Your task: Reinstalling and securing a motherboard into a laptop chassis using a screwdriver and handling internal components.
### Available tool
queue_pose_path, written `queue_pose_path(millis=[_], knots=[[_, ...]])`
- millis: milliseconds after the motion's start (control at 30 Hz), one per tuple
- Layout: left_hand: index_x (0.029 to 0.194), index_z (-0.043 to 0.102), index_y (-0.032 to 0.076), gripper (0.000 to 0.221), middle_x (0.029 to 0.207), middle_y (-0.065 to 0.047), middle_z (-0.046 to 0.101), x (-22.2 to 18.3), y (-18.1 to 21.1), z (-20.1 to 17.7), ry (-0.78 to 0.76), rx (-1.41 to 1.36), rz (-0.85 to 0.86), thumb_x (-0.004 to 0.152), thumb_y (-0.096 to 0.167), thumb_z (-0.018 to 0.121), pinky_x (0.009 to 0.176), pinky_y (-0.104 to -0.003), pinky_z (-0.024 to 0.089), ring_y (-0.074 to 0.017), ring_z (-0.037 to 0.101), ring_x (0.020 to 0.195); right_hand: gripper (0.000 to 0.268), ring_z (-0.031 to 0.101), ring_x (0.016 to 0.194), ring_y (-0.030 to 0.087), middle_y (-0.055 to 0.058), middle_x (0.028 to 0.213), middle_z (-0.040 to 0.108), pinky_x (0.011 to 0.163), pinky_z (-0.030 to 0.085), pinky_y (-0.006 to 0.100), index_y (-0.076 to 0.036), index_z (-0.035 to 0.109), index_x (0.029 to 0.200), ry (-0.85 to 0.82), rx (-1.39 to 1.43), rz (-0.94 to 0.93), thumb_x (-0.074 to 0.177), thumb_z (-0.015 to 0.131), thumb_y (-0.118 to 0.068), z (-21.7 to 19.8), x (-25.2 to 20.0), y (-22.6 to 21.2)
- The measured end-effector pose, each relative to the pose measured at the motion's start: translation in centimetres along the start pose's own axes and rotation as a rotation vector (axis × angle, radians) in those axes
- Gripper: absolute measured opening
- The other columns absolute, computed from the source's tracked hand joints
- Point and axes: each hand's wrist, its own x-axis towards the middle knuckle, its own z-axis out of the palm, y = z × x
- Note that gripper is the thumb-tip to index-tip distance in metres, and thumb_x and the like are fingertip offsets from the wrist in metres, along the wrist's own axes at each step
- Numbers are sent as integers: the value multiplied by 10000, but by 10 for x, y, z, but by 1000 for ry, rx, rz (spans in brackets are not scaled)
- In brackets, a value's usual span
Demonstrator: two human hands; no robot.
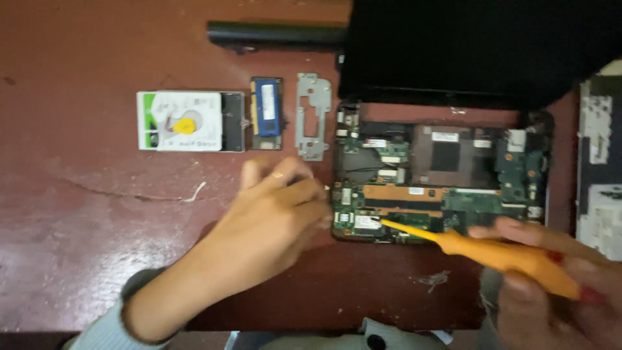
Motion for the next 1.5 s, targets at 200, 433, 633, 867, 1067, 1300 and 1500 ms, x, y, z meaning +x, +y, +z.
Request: queue_pose_path(millis=[200,433,633,867,1067,1300,1500], knots=[[870,706,185,53,971,40,658,-65,-20,-13,62,121,-133,917,161,705,807,-459,319,-268,548,1026,383,730,1031,301,264,1152,724,975,552,350,191,599,1252,-208,-225,32,1005,503,-86,3,31,-12],[902,744,191,53,1009,34,624,-87,-34,1,63,69,-163,860,164,760,825,-461,349,-278,525,1025,319,703,1094,367,297,1304,659,1060,524,421,218,534,1283,-88,-229,86,1135,472,-57,20,14,-12],[898,745,210,17,950,73,650,-88,-39,2,74,24,-158,887,218,753,848,-436,353,-241,550,984,561,693,1244,413,341,1429,560,1142,601,510,-146,249,1554,-188,-120,-232,1071,478,20,12,5,2],[927,740,199,80,973,55,656,-86,-37,-2,41,-23,-194,876,258,758,836,-434,358,-248,558,997,490,719,1263,398,323,1367,607,1137,633,470,-62,373,1448,-162,-180,-190,1009,573,20,15,-3,-6],[970,748,180,135,1003,37,666,-84,-35,-7,49,-68,-211,862,257,772,825,-431,368,-242,563,987,465,727,1281,377,301,1367,622,1114,652,418,-80,391,1418,-159,-141,-182,1006,589,1,11,-4,5],[985,770,164,156,1007,28,682,-82,-34,-8,46,-105,-229,860,257,779,790,-417,392,-240,557,964,433,737,1267,371,276,1346,628,1113,657,423,-66,419,1388,-187,-167,-149,995,585,7,13,-2,-5],[995,779,157,172,1007,22,683,-82,-34,-10,27,-128,-236,844,239,790,793,-422,403,-241,553,959,456,748,1278,328,225,1353,640,1148,672,417,-137,436,1398,-181,-100,-147,991,611,-28,11,-6,5]])
